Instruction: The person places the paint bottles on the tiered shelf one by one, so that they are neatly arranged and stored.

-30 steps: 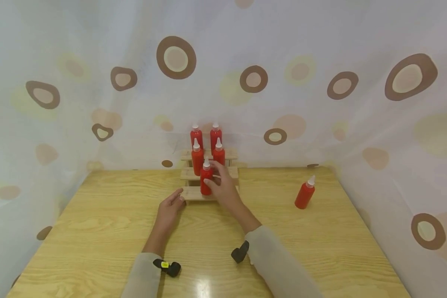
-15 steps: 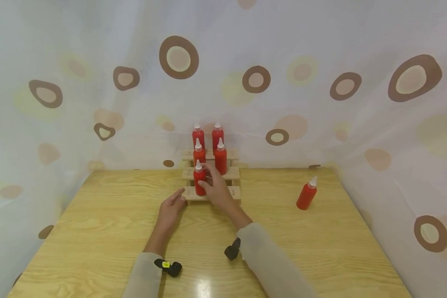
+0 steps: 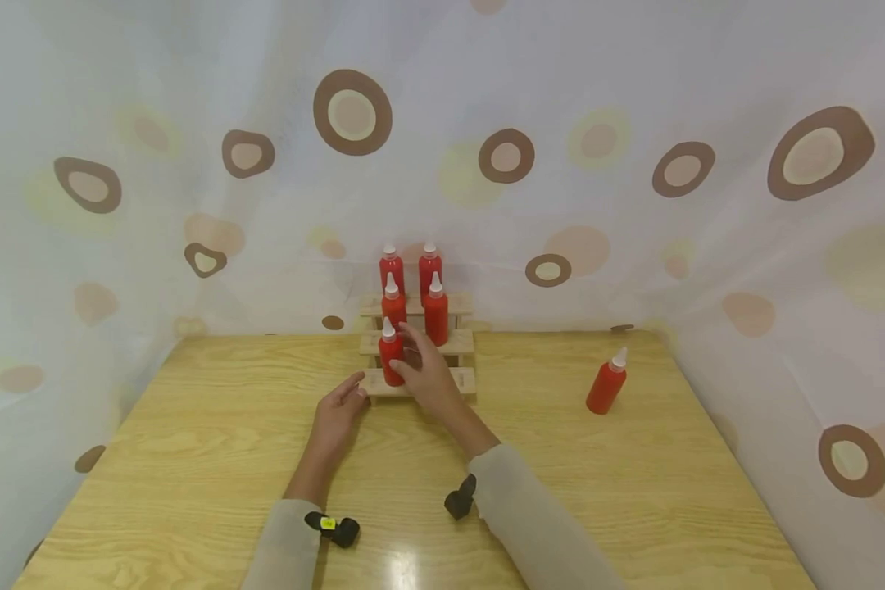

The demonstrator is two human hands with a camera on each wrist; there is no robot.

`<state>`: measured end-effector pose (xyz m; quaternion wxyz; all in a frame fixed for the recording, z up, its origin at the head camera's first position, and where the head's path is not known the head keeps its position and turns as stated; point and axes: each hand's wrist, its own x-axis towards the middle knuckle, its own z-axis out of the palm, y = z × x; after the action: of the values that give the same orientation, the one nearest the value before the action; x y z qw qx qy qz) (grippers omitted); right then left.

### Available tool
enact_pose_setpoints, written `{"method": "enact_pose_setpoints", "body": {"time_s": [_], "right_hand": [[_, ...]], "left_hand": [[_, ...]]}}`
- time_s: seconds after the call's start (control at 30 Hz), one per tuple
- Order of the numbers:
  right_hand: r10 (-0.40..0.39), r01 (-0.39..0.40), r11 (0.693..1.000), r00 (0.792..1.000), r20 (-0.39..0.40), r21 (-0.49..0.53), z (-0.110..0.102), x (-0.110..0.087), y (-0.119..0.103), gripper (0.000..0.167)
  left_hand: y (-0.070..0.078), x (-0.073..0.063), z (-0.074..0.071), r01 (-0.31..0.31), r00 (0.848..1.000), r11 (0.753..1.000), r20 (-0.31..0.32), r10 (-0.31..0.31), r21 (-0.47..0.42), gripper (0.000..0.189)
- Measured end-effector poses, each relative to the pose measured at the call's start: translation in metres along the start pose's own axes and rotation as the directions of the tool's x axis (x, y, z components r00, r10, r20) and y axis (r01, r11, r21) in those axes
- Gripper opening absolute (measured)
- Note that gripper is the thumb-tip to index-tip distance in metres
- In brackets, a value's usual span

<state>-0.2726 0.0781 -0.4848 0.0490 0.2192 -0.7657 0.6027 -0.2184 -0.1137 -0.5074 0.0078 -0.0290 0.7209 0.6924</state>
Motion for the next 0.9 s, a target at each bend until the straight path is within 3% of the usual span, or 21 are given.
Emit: {"method": "enact_pose_setpoints", "body": {"time_s": [0.2,0.43,0.6,0.77,0.9], "right_hand": [[0.010,-0.011,0.997,1.000,-0.018,-0.076,-0.017,-0.017,-0.005,0.062],[0.033,-0.041,0.994,0.997,-0.074,-0.104,-0.053,-0.044,-0.013,0.063],[-0.007,-0.020,0.977,0.992,-0.124,-0.214,-0.085,-0.066,-0.017,0.060],[-0.040,-0.036,0.947,0.973,-0.228,-0.318,-0.122,-0.090,-0.013,0.054],[-0.048,-0.075,0.934,0.942,-0.331,-0.350,-0.152,-0.107,-0.010,0.052]], "left_hand": [[-0.001,0.002,0.000,0.007,1.000,1.000,-0.010,-0.006,0.017,0.043],[-0.028,0.019,0.000,0.013,1.000,1.000,-0.018,-0.013,-0.018,0.043],[-0.036,0.023,0.002,-0.004,0.999,1.000,-0.033,0.003,-0.021,0.042],[-0.037,0.023,0.002,-0.007,0.999,1.000,-0.032,0.006,-0.026,0.042],[-0.037,0.024,0.001,0.007,0.999,1.000,-0.034,-0.008,-0.025,0.042]]}}
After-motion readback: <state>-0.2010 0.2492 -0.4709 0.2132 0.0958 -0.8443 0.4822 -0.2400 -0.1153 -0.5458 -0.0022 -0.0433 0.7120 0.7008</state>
